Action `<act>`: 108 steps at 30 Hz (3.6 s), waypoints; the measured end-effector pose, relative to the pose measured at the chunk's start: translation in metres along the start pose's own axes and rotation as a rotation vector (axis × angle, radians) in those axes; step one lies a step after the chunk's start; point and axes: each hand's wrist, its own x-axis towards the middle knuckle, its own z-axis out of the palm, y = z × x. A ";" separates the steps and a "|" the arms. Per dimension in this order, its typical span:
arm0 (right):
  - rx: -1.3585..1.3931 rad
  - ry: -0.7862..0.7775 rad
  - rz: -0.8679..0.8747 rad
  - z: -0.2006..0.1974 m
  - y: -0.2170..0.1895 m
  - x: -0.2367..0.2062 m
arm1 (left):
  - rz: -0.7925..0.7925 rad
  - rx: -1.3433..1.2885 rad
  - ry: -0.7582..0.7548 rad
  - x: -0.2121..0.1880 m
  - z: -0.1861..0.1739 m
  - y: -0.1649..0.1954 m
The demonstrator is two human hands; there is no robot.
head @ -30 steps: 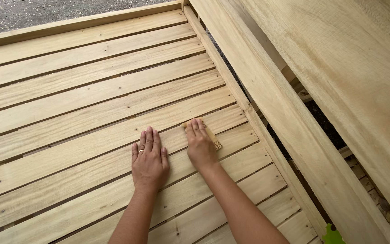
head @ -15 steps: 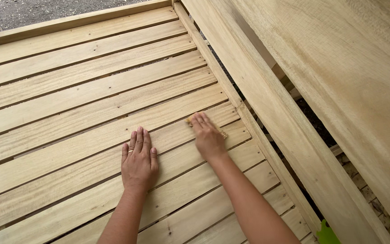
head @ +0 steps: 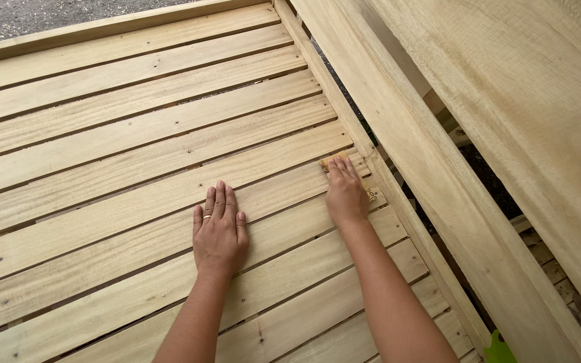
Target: The person sands the surface of a wooden slatted bench using a sanding block. They move the block back and forth along the slats, occasionally switching hands and adjusting position to reach different areas.
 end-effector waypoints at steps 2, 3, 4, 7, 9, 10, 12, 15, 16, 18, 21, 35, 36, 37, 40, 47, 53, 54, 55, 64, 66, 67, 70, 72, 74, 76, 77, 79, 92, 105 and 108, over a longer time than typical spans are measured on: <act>-0.020 0.021 0.065 0.007 -0.006 0.000 | 0.010 0.022 0.007 0.002 0.000 0.001; -0.015 0.042 -0.025 0.013 -0.017 -0.004 | 0.004 0.011 0.004 0.002 0.000 0.002; -0.008 0.067 -0.118 0.019 -0.027 -0.006 | -0.003 0.002 0.007 0.003 -0.001 0.001; -0.081 0.004 -0.321 0.026 -0.043 -0.010 | 0.002 -0.065 0.008 0.002 -0.003 -0.001; -0.080 -0.037 -0.330 0.025 -0.044 -0.010 | 0.002 -0.047 0.011 0.000 -0.005 -0.001; -0.082 -0.051 -0.342 0.024 -0.046 -0.011 | -0.003 -0.040 0.021 0.001 -0.005 0.000; -0.081 0.071 -0.307 0.023 -0.051 -0.013 | 0.002 -0.024 0.035 0.002 -0.006 0.000; 0.015 0.116 -0.438 0.020 -0.053 -0.014 | -0.001 -0.023 0.017 0.004 -0.007 0.001; 0.058 0.102 -0.513 0.019 -0.052 -0.013 | -0.006 -0.032 -0.001 0.004 -0.007 0.001; 0.053 0.057 -0.504 0.018 -0.048 -0.011 | -0.003 -0.037 -0.006 0.005 -0.007 0.000; 0.017 0.059 -0.454 0.017 -0.039 -0.007 | -0.006 -0.035 0.015 0.007 -0.006 0.000; 0.020 0.125 -0.624 0.005 -0.053 0.000 | -0.002 -0.054 -0.006 0.008 -0.003 -0.003; -0.005 0.102 -0.565 0.003 -0.056 0.000 | 0.000 -0.046 -0.001 0.008 -0.003 -0.002; -0.031 0.078 -0.507 0.000 -0.058 0.000 | 0.002 -0.039 0.004 0.009 -0.004 -0.002; -0.028 0.198 -0.702 -0.011 -0.056 0.002 | 0.005 -0.005 -0.013 0.008 -0.005 -0.001; -0.050 0.125 -0.549 -0.017 -0.051 0.007 | 0.003 -0.041 0.010 0.010 -0.001 -0.004; 0.064 -0.031 -0.544 -0.034 -0.055 0.011 | 0.030 -0.122 0.007 0.007 -0.004 -0.009; 0.037 -0.117 -0.448 -0.040 -0.050 0.013 | 0.056 -0.163 0.032 0.006 -0.008 -0.016; 0.012 -0.190 -0.345 -0.047 -0.039 0.019 | 0.092 -0.200 0.062 0.011 -0.012 -0.026; 0.086 0.154 -0.005 -0.001 -0.058 0.053 | -0.180 -0.041 0.109 0.033 -0.024 -0.091; 0.254 0.093 -0.125 0.034 -0.124 0.033 | -0.182 -0.043 0.129 0.033 -0.023 -0.090; 0.285 0.071 -0.288 0.047 -0.149 0.021 | -0.172 -0.046 0.136 0.033 -0.024 -0.090; 0.326 -0.045 -0.594 0.053 -0.175 0.005 | -0.192 -0.164 0.071 0.031 -0.029 -0.095; 0.337 -0.083 -0.553 0.035 -0.132 0.021 | -0.183 -0.146 0.075 0.031 -0.030 -0.097; 0.206 -0.045 -0.284 0.001 -0.056 0.057 | -0.198 -0.112 0.054 0.029 -0.026 -0.096; 0.128 0.073 -0.038 -0.020 -0.003 0.084 | -0.213 -0.051 0.063 0.031 -0.021 -0.094; 0.139 0.097 -0.005 -0.018 0.002 0.086 | -0.208 -0.038 0.067 0.033 -0.019 -0.093; 0.159 0.124 0.064 -0.002 -0.019 0.074 | -0.206 -0.009 0.057 0.032 -0.016 -0.093; 0.168 0.095 0.087 -0.009 -0.023 0.080 | -0.204 0.016 0.055 0.034 -0.016 -0.093; 0.153 0.077 -0.005 0.006 -0.028 0.077 | -0.209 -0.021 0.034 0.037 -0.023 -0.095; 0.108 0.112 -0.012 0.020 -0.065 0.052 | -0.213 -0.022 0.046 0.039 -0.019 -0.094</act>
